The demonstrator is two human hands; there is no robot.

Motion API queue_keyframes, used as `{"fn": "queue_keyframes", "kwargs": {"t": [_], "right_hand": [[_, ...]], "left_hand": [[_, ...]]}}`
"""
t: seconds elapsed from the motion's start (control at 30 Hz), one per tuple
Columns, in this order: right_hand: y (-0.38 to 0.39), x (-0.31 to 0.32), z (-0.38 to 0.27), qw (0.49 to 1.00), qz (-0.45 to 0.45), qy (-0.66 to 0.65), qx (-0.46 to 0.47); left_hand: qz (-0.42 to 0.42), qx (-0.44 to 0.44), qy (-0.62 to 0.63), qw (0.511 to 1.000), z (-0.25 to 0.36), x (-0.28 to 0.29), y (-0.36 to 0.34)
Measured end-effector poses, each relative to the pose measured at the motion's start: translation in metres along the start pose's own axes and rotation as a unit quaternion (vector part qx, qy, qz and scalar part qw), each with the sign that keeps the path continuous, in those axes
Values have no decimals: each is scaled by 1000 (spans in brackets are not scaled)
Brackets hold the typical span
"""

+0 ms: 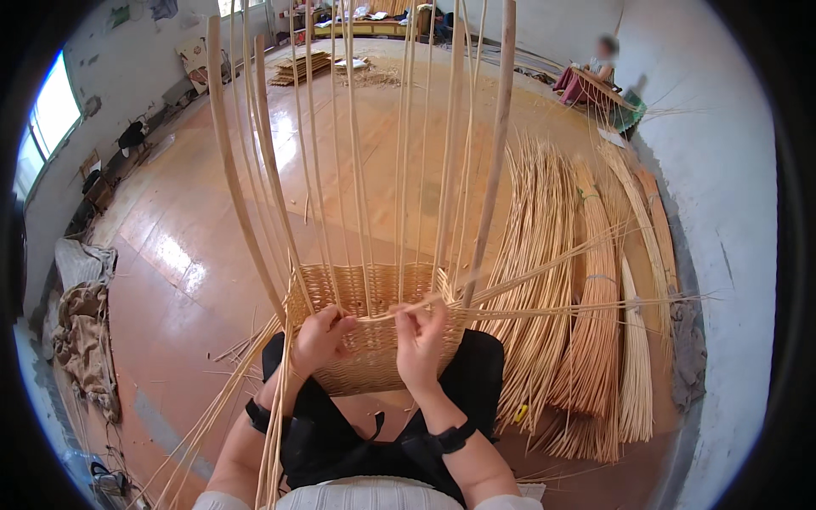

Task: Weaving a wicker basket by hand using thin wooden strips.

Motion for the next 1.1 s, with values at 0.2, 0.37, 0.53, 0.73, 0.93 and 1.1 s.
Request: {"fn": "queue_keyframes", "kwargs": {"t": [0.2, 0.37, 0.53, 0.73, 0.93, 1.1], "right_hand": [[-60, -97, -82, 927, -150, 260, 227], [-26, 2, -32, 990, 7, 76, 118], [-6, 41, -22, 988, 63, 69, 127], [-5, 54, -16, 993, 96, 45, 61], [-54, 22, -47, 921, -28, 349, 173], [-81, 29, -53, 965, -8, 229, 126]], "left_hand": [[145, -39, -29, 988, 2, 5, 8], [142, -1, -21, 990, -6, 8, 4], [246, -97, -65, 962, 6, 15, 15], [298, -280, -158, 899, 84, -26, 17], [40, -20, 8, 999, 38, -80, -39], [86, -21, 1, 996, 43, -74, -38]]}}
Point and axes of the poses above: each hand's wrist, its own y-axis away from the middle knuckle, its own x-axis out of the back of the hand, z = x × y, the point moved 9 cm from there along -y, towards the middle knuckle, and after that the axes turned 11 degrees about -y, right-handed, at the moved point
